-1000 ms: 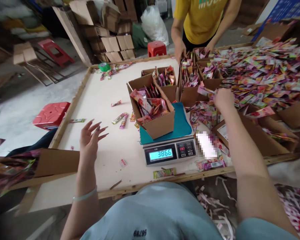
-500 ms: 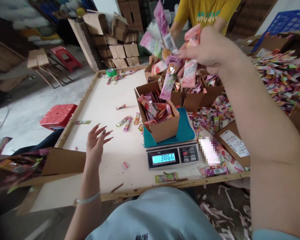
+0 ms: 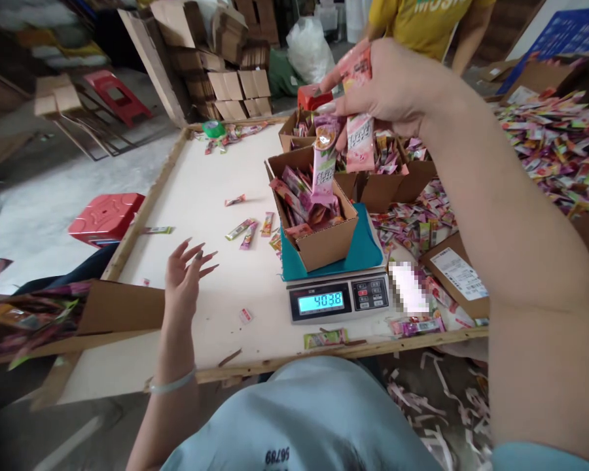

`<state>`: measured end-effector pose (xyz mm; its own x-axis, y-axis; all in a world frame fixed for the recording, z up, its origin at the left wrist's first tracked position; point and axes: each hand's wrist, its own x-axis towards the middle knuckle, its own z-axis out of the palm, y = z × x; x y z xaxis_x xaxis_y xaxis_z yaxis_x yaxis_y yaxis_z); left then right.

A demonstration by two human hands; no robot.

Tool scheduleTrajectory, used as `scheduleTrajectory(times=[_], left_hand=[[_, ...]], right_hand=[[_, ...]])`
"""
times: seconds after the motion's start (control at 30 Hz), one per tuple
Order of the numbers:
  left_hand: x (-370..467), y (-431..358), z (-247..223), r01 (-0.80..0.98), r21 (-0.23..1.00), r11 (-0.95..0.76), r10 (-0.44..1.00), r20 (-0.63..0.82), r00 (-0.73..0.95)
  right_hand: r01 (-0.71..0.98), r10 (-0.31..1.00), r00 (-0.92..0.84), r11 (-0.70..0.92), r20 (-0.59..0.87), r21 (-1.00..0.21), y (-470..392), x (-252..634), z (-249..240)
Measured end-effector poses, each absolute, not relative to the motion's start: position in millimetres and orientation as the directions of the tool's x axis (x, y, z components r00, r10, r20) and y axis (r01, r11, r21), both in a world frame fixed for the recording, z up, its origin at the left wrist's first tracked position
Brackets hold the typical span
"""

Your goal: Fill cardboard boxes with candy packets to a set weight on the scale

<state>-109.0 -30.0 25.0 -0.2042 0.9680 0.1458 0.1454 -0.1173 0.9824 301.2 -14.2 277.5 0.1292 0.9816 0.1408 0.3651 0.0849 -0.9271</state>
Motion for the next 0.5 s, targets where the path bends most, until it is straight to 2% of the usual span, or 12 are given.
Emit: scheduleTrajectory(times=[0.17, 0.33, 0.5], left_hand=[[-109, -30, 23, 0.151, 0.983, -0.107, 0.972, 0.135, -0.193], [-110, -31, 25, 0.145, 0.984, -0.104, 0.97, 0.133, -0.205], [-109, -32, 25, 0.134, 0.986, -0.104, 0.97, 0.131, -0.206]], right_hand=[[0.321, 0.984, 0.144, 0.056, 0.107, -0.946, -21, 290, 283], [0.385, 0.97, 0.209, 0.036, 0.125, -0.922, -24, 285, 282], [0.373, 0.977, 0.165, 0.067, 0.137, -0.925, -20, 291, 281]])
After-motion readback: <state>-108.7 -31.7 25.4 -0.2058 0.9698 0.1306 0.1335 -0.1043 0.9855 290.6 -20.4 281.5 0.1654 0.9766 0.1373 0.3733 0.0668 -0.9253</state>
